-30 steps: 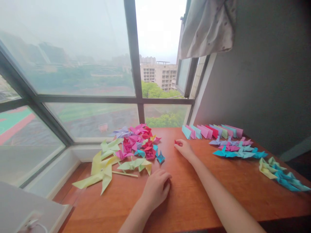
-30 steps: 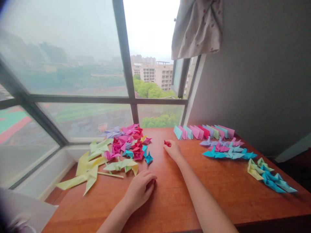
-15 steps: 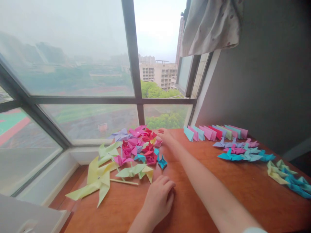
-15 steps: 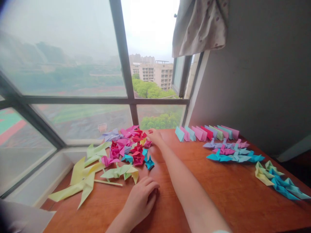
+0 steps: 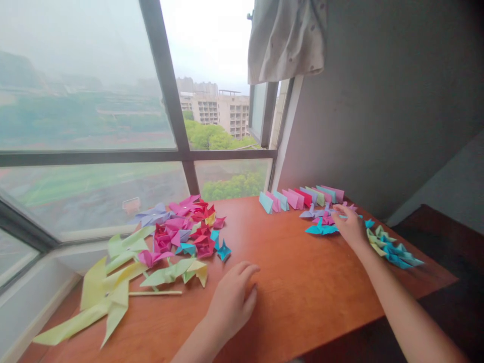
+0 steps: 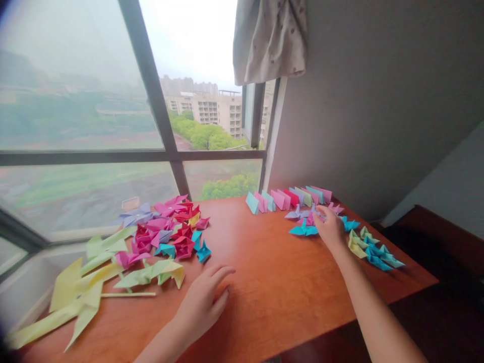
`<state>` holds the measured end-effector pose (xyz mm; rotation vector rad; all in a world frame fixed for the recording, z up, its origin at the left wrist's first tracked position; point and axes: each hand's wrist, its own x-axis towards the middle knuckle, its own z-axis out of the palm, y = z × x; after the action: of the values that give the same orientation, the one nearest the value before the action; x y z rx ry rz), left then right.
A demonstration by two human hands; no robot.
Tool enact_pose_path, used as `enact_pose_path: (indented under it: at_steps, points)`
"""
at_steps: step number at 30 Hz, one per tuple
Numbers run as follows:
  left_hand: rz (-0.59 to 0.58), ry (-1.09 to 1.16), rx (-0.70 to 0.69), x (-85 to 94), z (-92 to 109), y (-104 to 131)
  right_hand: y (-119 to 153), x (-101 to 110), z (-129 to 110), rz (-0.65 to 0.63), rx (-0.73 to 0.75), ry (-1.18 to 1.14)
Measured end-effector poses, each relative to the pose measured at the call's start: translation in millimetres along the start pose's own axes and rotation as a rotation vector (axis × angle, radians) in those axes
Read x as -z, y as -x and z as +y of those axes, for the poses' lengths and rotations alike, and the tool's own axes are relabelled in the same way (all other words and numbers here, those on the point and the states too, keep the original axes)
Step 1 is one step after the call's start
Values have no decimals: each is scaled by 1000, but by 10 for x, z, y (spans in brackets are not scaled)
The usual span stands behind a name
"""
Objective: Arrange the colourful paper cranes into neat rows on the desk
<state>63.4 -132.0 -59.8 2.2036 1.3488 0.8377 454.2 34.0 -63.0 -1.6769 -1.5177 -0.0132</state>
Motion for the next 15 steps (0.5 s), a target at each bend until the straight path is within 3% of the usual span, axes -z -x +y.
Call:
enact_pose_path:
  at_steps: [2, 5, 8, 11, 15]
  points:
    - [-2, 3, -40, -132, 114, -215, -98, 148, 344, 29, 3, 158]
    - [-24, -21, -86, -448, 274, -641, -185, 186, 592, -75, 20, 336]
    - [-48, -95, -39, -843, 405, -1109, -245, 83, 621, -202, 53, 444]
    - [-17, -151, -39, -1205, 532, -1523, -322, -52, 597, -245, 69, 473]
    - [45, -183, -31, -1544, 706, -1899, -414, -174, 576, -305, 117, 460]
